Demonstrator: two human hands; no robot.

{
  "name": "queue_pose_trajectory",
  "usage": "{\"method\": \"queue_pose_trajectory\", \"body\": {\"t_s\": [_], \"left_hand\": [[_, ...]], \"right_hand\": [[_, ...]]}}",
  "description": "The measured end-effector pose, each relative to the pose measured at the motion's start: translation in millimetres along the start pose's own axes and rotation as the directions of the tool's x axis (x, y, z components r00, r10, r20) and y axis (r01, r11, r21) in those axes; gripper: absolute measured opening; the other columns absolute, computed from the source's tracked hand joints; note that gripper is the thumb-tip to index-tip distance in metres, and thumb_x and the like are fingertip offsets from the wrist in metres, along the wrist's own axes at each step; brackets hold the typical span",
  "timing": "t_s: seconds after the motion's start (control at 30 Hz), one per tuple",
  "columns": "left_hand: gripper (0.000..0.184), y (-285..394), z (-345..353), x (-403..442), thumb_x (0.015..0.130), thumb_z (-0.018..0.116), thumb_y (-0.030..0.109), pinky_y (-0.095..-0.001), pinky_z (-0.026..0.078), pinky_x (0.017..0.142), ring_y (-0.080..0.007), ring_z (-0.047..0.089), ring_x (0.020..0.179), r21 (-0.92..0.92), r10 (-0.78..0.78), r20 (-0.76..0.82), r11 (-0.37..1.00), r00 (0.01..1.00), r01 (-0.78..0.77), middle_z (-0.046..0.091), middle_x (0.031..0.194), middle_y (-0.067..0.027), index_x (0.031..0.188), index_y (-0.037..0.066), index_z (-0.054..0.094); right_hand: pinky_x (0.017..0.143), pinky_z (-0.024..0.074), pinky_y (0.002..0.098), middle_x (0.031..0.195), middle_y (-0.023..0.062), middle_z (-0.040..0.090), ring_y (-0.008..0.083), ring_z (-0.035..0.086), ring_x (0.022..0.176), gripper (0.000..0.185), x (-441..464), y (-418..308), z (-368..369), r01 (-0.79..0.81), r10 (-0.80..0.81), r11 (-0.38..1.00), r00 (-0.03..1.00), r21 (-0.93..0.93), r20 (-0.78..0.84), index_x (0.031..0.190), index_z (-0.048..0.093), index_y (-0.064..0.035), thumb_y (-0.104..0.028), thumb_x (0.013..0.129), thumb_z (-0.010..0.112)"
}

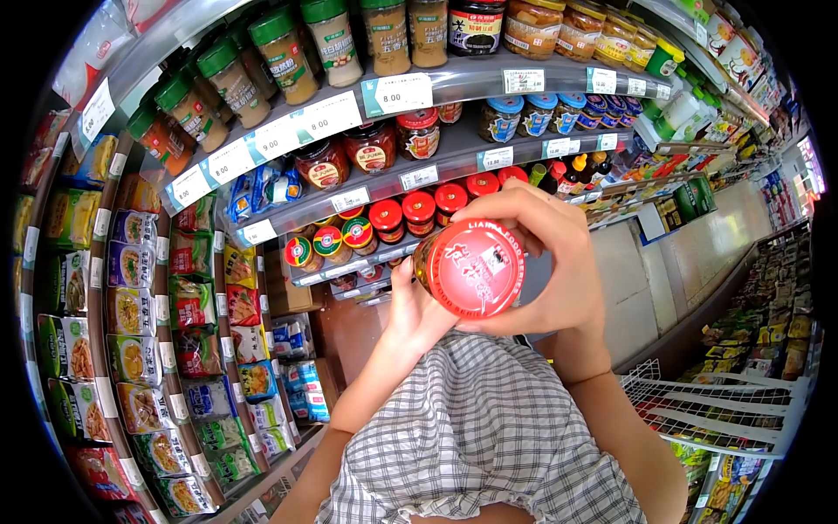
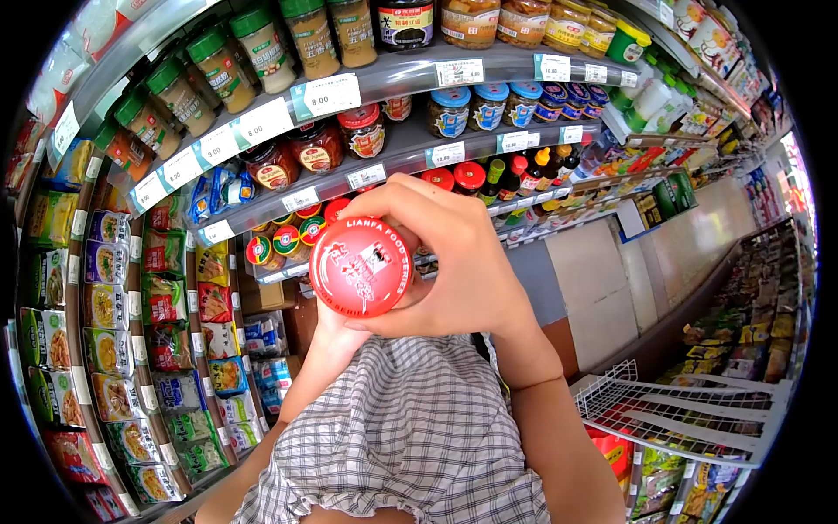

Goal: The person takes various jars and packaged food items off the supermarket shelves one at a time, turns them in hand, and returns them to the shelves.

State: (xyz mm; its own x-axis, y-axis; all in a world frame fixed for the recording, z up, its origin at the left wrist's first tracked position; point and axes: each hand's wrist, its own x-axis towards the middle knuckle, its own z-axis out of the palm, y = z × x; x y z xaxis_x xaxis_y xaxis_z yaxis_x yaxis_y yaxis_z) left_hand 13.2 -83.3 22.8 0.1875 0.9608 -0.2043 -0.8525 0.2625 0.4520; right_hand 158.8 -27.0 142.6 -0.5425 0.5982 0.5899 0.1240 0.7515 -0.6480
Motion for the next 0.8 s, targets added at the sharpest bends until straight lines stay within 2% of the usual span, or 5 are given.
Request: {"method": "queue_pose_trajectory", "body": {"t_s": [0.23,0.47,0.6,0.73,0.8], "left_hand": [[0.09,-19,-35,14,0.073,0.072,0.057,-0.0477,0.041,0.109,-0.028,0.05,0.127,-0.135,-0.013,0.228,0.99,0.974,0.045,0.048,0.139,-0.0139,0.142,0.008,0.039],[0.097,-2,-8,2,0.071,0.075,0.059,-0.049,0.037,0.111,-0.0288,0.047,0.131,-0.013,-0.02,0.066,1.0,0.998,0.021,0.045,0.144,-0.0131,0.145,0.009,0.035],[0.098,-1,-6,1,0.074,0.073,0.061,-0.0539,0.034,0.112,-0.0302,0.043,0.134,0.001,-0.046,0.209,0.999,0.977,0.047,0.042,0.147,-0.0136,0.147,0.01,0.032],[0.082,-12,-19,10,0.09,0.059,0.056,-0.0532,0.035,0.112,-0.0364,0.043,0.134,-0.245,-0.126,0.456,0.934,0.881,0.26,0.042,0.147,-0.017,0.148,0.006,0.029],[0.079,-3,-10,10,0.093,0.051,0.057,-0.0521,0.035,0.112,-0.0374,0.044,0.132,-0.068,-0.168,0.374,0.976,0.912,0.208,0.044,0.144,-0.0184,0.147,0.004,0.028]], "right_hand": [[0.07,0.053,0.0337,0.093,0.0109,0.066,0.0275,0.066,0.081,0.06,-3,-3,-2,0.077,-0.077,0.997,0.995,0.006,0.065,0.104,0.065,-0.0053,-0.02,0.05,0.087],[0.069,0.0507,0.033,0.093,0.0096,0.064,0.0272,0.064,0.081,0.06,-1,-6,-7,0.029,-0.024,0.999,0.995,-0.043,0.095,0.106,0.065,-0.0066,-0.021,0.052,0.088],[0.07,0.0505,0.0314,0.092,0.0091,0.064,0.0232,0.064,0.081,0.06,9,10,-19,0.055,-0.056,0.998,0.982,0.008,0.18,0.107,0.065,-0.0054,-0.021,0.054,0.088],[0.073,0.0525,0.025,0.091,0.0074,0.069,0.0101,0.065,0.08,0.051,9,43,-18,-0.195,0.154,0.944,0.974,0.266,0.168,0.102,0.065,-0.0002,-0.02,0.061,0.089],[0.081,0.0501,0.0252,0.098,0.0056,0.067,0.0104,0.064,0.088,0.057,11,46,-20,-0.406,0.344,0.863,0.908,0.302,0.239,0.106,0.064,0.0009,-0.021,0.06,0.088]]}}
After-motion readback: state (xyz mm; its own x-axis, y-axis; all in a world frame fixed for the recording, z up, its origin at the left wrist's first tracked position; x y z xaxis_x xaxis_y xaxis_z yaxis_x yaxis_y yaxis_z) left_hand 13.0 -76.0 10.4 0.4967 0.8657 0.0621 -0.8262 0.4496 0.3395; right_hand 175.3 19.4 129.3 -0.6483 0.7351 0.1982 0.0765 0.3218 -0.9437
